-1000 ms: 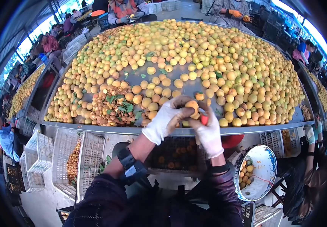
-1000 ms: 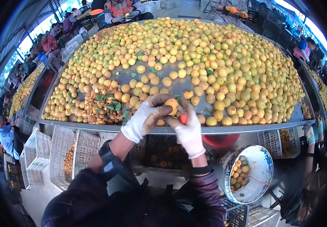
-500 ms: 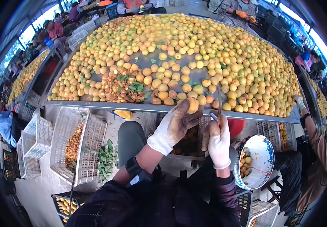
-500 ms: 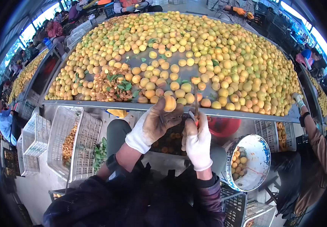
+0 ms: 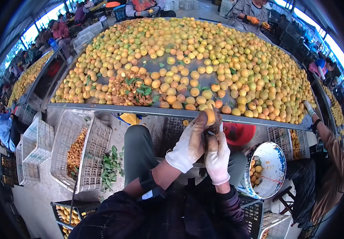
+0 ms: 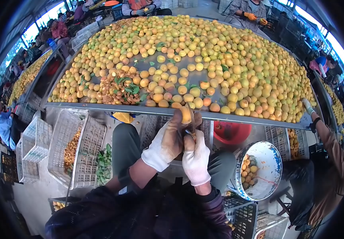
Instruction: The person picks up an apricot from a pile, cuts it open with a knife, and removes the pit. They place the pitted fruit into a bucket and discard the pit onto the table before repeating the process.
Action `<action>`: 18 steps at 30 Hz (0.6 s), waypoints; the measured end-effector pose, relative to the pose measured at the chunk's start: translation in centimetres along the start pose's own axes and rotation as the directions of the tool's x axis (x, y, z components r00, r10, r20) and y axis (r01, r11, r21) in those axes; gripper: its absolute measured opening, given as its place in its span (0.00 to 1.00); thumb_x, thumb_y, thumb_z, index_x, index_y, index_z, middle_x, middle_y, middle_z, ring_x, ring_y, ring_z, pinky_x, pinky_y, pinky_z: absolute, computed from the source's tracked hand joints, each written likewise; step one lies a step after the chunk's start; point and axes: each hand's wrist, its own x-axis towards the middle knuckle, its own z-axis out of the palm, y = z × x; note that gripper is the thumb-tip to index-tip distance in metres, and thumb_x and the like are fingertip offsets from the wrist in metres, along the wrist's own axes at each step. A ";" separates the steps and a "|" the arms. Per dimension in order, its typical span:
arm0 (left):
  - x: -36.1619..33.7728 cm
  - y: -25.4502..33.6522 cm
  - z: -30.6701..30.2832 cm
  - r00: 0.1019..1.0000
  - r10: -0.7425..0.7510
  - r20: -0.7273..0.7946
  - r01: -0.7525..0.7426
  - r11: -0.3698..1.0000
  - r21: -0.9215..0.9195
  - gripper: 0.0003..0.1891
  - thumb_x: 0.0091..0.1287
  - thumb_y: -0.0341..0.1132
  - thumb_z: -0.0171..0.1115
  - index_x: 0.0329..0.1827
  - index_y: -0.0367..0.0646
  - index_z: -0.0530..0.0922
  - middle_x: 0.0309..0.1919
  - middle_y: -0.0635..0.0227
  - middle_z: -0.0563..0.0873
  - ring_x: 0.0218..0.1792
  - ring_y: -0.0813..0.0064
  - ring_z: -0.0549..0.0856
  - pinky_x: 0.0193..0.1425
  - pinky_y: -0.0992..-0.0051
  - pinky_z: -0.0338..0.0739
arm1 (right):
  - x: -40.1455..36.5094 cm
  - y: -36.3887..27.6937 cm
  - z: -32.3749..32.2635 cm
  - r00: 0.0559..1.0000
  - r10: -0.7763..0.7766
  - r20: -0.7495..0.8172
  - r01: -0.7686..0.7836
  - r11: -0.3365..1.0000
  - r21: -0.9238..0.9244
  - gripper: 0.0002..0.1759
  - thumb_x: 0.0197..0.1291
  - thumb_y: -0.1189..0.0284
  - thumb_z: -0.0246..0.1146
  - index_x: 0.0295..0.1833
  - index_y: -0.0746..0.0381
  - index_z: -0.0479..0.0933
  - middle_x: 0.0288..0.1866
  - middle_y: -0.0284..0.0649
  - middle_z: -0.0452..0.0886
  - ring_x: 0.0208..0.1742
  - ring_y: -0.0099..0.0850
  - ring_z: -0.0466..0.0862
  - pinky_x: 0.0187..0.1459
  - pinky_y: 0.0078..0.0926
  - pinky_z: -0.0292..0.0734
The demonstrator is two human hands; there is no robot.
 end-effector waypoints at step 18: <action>0.1 -1.6 0.3 1.000 -0.008 0.007 0.009 0.998 -0.055 0.27 0.63 0.58 0.59 0.56 0.46 0.76 0.50 0.67 0.81 0.55 0.70 0.78 0.59 0.68 0.73 | -0.8 0.5 -0.6 0.998 0.016 -0.060 -0.018 0.999 -0.032 0.15 0.70 0.67 0.54 0.53 0.66 0.68 0.35 0.54 0.81 0.39 0.56 0.82 0.36 0.37 0.77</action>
